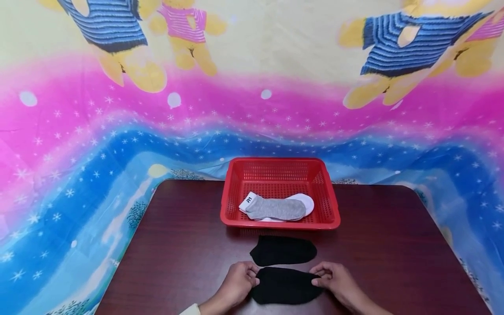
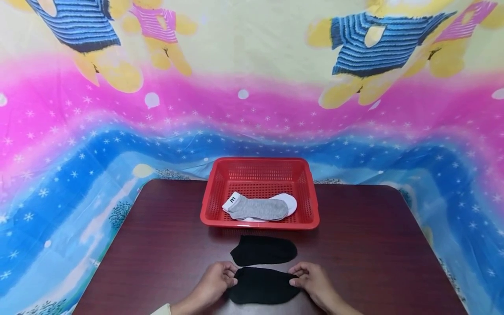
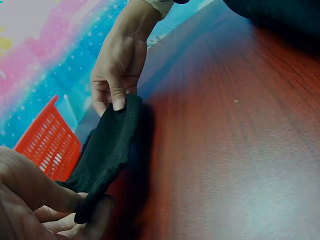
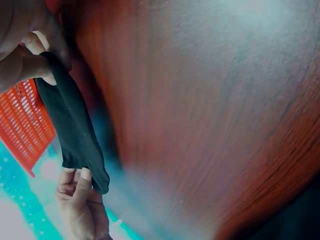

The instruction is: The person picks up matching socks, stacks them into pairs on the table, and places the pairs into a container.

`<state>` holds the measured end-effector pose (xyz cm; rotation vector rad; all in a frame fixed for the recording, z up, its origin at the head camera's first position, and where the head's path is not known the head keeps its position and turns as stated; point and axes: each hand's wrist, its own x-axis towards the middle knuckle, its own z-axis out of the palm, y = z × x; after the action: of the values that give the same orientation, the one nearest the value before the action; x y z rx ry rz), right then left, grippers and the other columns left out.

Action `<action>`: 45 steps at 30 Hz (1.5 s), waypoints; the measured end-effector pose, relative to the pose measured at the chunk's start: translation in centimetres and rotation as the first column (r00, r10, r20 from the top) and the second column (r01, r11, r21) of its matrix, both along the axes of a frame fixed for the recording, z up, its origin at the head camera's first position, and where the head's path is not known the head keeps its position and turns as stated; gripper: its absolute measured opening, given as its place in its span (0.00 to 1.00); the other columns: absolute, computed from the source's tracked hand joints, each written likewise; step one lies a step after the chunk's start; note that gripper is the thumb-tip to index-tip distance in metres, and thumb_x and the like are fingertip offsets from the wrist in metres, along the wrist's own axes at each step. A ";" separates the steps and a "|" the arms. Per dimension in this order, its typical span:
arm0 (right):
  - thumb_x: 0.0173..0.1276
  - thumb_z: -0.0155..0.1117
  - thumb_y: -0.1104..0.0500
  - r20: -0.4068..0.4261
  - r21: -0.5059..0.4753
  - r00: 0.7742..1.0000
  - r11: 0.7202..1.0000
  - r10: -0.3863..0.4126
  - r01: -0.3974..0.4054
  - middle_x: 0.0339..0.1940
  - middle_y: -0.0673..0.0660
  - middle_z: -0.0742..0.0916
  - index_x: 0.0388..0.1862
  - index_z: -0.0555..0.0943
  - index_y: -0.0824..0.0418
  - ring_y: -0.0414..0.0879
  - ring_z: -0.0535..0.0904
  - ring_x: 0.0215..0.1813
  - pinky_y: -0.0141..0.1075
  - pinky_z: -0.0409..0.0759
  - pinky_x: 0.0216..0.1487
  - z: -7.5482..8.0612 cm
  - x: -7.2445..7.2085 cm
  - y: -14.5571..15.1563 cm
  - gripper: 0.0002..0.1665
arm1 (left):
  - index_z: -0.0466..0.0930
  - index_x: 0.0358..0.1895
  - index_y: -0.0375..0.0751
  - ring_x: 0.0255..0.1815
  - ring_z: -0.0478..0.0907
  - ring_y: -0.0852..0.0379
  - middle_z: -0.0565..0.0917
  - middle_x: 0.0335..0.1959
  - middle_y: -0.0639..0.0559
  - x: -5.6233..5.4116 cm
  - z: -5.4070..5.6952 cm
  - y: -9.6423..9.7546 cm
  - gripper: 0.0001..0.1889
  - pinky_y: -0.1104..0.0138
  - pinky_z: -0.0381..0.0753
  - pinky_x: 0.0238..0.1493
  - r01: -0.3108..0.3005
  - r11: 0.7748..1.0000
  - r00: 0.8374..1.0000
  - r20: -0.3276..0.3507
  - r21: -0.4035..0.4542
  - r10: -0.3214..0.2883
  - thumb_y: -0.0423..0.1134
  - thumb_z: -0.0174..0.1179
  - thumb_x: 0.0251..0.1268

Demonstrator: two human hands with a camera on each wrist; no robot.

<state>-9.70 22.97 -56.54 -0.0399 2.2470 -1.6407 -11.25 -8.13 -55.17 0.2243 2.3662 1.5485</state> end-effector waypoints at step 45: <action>0.67 0.71 0.62 -0.210 0.280 0.929 0.892 -0.305 0.356 0.39 0.60 0.89 0.44 0.84 0.65 0.40 0.83 0.37 0.30 0.79 0.38 -0.4 -7.1 -2.2 0.10 | 0.82 0.41 0.33 0.36 0.76 0.53 0.80 0.33 0.47 -5.6 -1.2 2.1 0.13 0.62 0.77 0.40 -0.198 0.914 0.919 -0.390 -0.354 0.048 0.30 0.73 0.55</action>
<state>-16.77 20.74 -56.91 0.3226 2.7390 -1.4513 -16.84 -6.06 -56.38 0.3036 2.9839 1.1222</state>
